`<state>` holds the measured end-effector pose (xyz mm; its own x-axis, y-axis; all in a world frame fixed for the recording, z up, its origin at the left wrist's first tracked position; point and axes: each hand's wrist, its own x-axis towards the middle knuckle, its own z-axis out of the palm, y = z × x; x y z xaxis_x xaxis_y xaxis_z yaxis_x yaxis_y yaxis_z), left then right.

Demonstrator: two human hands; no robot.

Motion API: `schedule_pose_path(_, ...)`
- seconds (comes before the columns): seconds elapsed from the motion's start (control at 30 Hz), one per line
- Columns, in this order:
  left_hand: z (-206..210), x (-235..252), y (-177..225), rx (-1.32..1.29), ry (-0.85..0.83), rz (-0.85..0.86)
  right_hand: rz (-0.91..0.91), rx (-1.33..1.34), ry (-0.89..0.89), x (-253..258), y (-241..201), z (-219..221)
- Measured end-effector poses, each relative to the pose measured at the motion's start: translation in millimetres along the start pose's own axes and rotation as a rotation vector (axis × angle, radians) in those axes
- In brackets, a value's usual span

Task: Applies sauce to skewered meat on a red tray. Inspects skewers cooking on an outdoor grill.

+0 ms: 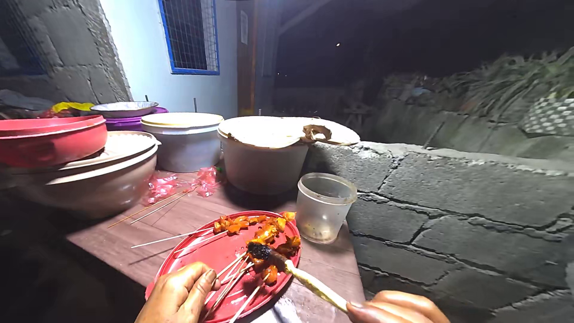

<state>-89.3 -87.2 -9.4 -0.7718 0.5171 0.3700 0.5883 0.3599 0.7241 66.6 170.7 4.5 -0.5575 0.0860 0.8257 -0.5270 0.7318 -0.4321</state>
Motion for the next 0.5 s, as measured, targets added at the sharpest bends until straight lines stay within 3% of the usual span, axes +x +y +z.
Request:
schedule_pose_path(0.23,-4,-3,-2,0.044,0.006,0.006,0.107,-0.121,0.105,17,34,-7)
schedule_pose_path(0.37,-5,-4,-1,0.079,0.007,0.022,0.100,-0.163,0.174,36,31,-29)
schedule_pose_path(0.5,-4,-5,-2,0.124,0.026,0.055,0.026,-0.468,0.229,66,51,-61)
